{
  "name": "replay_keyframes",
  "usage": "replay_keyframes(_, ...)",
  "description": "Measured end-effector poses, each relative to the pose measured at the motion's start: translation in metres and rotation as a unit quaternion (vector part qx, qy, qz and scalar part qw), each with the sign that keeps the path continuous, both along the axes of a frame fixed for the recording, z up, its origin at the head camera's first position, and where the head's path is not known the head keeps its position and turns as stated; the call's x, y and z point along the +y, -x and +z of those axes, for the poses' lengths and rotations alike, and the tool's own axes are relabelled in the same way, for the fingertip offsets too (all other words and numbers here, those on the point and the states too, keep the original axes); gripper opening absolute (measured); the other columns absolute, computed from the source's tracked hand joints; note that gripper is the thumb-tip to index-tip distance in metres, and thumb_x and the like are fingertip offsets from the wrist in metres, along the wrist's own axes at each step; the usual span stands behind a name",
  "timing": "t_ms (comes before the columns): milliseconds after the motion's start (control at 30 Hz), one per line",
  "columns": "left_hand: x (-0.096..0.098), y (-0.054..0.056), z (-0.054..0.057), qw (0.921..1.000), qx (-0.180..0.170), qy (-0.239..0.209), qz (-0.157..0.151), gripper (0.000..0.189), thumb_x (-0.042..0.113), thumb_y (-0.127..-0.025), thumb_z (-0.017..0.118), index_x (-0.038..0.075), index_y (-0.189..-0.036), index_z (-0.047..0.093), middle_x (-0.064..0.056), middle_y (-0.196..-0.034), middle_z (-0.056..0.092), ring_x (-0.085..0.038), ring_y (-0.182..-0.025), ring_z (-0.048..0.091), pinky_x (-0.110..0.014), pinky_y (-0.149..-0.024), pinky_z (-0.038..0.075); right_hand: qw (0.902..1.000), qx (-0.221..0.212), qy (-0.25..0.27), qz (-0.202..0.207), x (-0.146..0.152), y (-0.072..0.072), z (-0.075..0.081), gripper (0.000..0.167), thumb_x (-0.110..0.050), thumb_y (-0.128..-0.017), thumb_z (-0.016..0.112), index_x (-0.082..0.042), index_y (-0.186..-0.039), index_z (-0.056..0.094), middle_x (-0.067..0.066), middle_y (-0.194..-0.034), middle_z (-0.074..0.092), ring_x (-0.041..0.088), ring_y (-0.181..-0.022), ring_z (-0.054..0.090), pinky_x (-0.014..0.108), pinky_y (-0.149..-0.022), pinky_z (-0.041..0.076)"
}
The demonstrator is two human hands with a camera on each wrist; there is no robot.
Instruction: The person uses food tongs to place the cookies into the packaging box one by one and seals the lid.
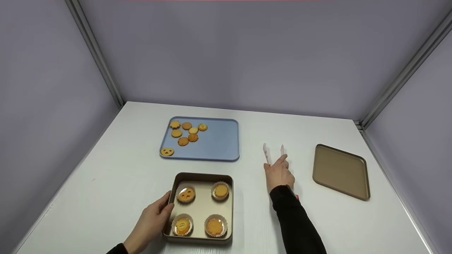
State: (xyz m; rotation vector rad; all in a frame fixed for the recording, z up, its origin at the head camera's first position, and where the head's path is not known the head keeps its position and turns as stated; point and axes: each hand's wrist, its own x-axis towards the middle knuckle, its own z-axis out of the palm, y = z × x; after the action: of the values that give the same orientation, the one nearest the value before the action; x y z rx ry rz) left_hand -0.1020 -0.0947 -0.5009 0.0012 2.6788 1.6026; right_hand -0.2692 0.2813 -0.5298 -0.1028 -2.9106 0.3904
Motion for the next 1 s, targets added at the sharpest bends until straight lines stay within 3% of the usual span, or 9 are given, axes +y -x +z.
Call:
replay_keyframes(100, 0.000, 0.000, 0.000, 1.0000, 0.006, 0.003, 0.001, 0.052, 0.010, -0.104, 0.055, -0.013, -0.148, 0.042, -0.031, -0.146, 0.050, -0.047, -0.134, 0.051, -0.058, -0.113, 0.041, 0.9995, 0.027, -0.013, 0.013, 0.003, -0.001, 0.002, 0.088, -0.046, -0.104, 0.055, 0.026, -0.145, 0.027, 0.041, -0.099, 0.058, 0.044, -0.061, 0.065, 0.054, -0.048, 0.056)
replay_keyframes(233, -0.001, 0.000, -0.001, 1.0000, 0.008, 0.004, 0.001, 0.051, 0.010, -0.104, 0.055, -0.013, -0.148, 0.042, -0.032, -0.146, 0.050, -0.047, -0.134, 0.051, -0.058, -0.113, 0.041, 0.9888, 0.123, -0.062, 0.058, 0.015, 0.000, 0.005, 0.077, -0.044, -0.103, 0.059, 0.022, -0.140, 0.042, 0.038, -0.093, 0.060, 0.046, -0.059, 0.061, 0.056, -0.046, 0.052)
replay_keyframes(300, -0.001, 0.000, -0.001, 1.0000, 0.007, 0.003, 0.001, 0.051, 0.010, -0.104, 0.055, -0.013, -0.148, 0.042, -0.031, -0.146, 0.050, -0.047, -0.134, 0.051, -0.058, -0.114, 0.041, 0.9785, 0.168, -0.090, 0.079, 0.026, 0.000, 0.008, 0.071, -0.040, -0.102, 0.062, 0.019, -0.139, 0.047, 0.037, -0.093, 0.061, 0.049, -0.065, 0.061, 0.058, -0.048, 0.051)
replay_keyframes(400, 0.000, 0.000, -0.001, 1.0000, 0.008, 0.004, 0.001, 0.051, 0.009, -0.104, 0.055, -0.014, -0.148, 0.042, -0.032, -0.146, 0.050, -0.047, -0.134, 0.051, -0.058, -0.113, 0.041, 0.9706, 0.186, -0.115, 0.101, 0.046, -0.002, 0.012, 0.067, -0.036, -0.101, 0.063, 0.015, -0.143, 0.047, 0.036, -0.104, 0.062, 0.053, -0.081, 0.062, 0.063, -0.057, 0.051)
replay_keyframes(500, -0.001, 0.000, -0.001, 0.9999, 0.011, 0.005, 0.001, 0.051, 0.010, -0.104, 0.055, -0.014, -0.148, 0.042, -0.031, -0.146, 0.051, -0.047, -0.133, 0.052, -0.058, -0.113, 0.041, 0.9766, 0.150, -0.106, 0.112, 0.068, -0.007, 0.016, 0.068, -0.034, -0.103, 0.061, 0.012, -0.149, 0.040, 0.036, -0.129, 0.057, 0.056, -0.111, 0.056, 0.071, -0.080, 0.049)
replay_keyframes(633, -0.001, 0.000, -0.001, 0.9999, 0.013, 0.002, 0.003, 0.052, 0.010, -0.104, 0.056, -0.013, -0.148, 0.042, -0.031, -0.145, 0.051, -0.047, -0.133, 0.052, -0.058, -0.113, 0.041, 0.9828, 0.107, -0.094, 0.118, 0.099, -0.017, 0.019, 0.071, -0.036, -0.105, 0.058, 0.009, -0.155, 0.033, 0.032, -0.152, 0.042, 0.059, -0.137, 0.035, 0.081, -0.102, 0.031)
replay_keyframes(767, -0.001, 0.000, -0.001, 0.9999, 0.011, -0.002, 0.001, 0.052, 0.011, -0.104, 0.056, -0.014, -0.148, 0.042, -0.032, -0.145, 0.051, -0.047, -0.133, 0.052, -0.057, -0.113, 0.042, 0.9892, 0.065, -0.076, 0.107, 0.126, -0.030, 0.018, 0.076, -0.042, -0.106, 0.054, 0.007, -0.157, 0.027, 0.033, -0.157, 0.035, 0.064, -0.140, 0.026, 0.086, -0.103, 0.023)
replay_keyframes(867, -0.001, 0.000, -0.001, 0.9999, 0.010, -0.002, -0.002, 0.053, 0.011, -0.104, 0.056, -0.014, -0.148, 0.041, -0.032, -0.145, 0.051, -0.047, -0.133, 0.052, -0.057, -0.112, 0.042, 0.9951, 0.010, -0.051, 0.084, 0.142, -0.038, 0.017, 0.083, -0.050, -0.106, 0.048, 0.006, -0.160, 0.019, 0.033, -0.161, 0.025, 0.068, -0.140, 0.019, 0.089, -0.101, 0.018)
replay_keyframes(1000, 0.000, 0.000, 0.000, 0.9999, 0.010, -0.002, -0.003, 0.052, 0.011, -0.104, 0.056, -0.014, -0.148, 0.041, -0.032, -0.146, 0.050, -0.047, -0.133, 0.051, -0.058, -0.113, 0.042, 0.9965, -0.047, -0.032, 0.060, 0.160, -0.049, 0.014, 0.091, -0.057, -0.106, 0.043, 0.009, -0.159, 0.011, 0.037, -0.161, 0.016, 0.073, -0.137, 0.012, 0.092, -0.098, 0.014)
